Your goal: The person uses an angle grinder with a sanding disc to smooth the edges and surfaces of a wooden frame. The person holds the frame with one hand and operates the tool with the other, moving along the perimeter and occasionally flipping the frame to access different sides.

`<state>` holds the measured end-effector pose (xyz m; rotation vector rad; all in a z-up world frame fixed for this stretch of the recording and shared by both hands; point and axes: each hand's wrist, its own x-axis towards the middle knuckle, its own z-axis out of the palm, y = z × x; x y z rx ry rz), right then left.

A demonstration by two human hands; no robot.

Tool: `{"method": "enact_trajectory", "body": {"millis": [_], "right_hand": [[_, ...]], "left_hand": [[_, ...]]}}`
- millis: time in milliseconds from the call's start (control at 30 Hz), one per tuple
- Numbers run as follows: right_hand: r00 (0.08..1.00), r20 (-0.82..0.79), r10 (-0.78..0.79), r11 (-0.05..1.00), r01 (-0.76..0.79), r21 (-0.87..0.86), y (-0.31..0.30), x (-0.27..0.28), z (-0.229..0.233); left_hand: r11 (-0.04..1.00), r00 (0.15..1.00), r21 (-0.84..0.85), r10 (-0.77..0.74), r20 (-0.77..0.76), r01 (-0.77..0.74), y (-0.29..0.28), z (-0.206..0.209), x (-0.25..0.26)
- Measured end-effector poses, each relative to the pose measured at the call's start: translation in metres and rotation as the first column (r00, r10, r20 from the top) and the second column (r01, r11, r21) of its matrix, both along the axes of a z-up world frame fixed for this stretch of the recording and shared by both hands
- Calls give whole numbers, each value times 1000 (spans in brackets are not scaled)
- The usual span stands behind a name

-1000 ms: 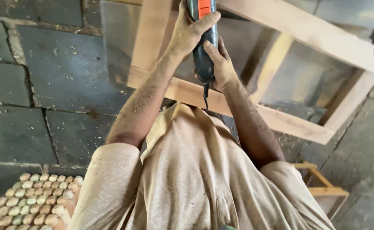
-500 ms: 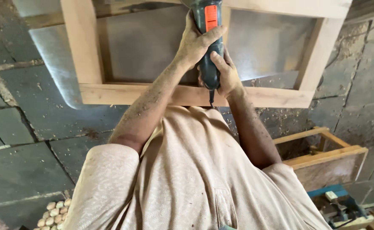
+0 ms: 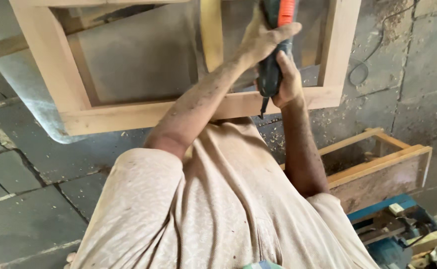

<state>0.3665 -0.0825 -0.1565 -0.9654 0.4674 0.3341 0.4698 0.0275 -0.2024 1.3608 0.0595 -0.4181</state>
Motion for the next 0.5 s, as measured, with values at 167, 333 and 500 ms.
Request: {"method": "enact_trajectory", "body": {"millis": [167, 333, 500], "right_hand": [[999, -35, -17, 999, 19, 48, 28, -12, -4], [981, 18, 192, 980, -193, 51, 132, -4, -6], [923, -121, 365, 927, -372, -42, 270, 13, -29]], "left_hand": [[997, 981, -34, 68, 181, -63, 11, -6, -3], [992, 992, -29, 121, 37, -120, 143, 0, -15], [943, 952, 140, 306, -9, -301, 321, -10, -49]]}}
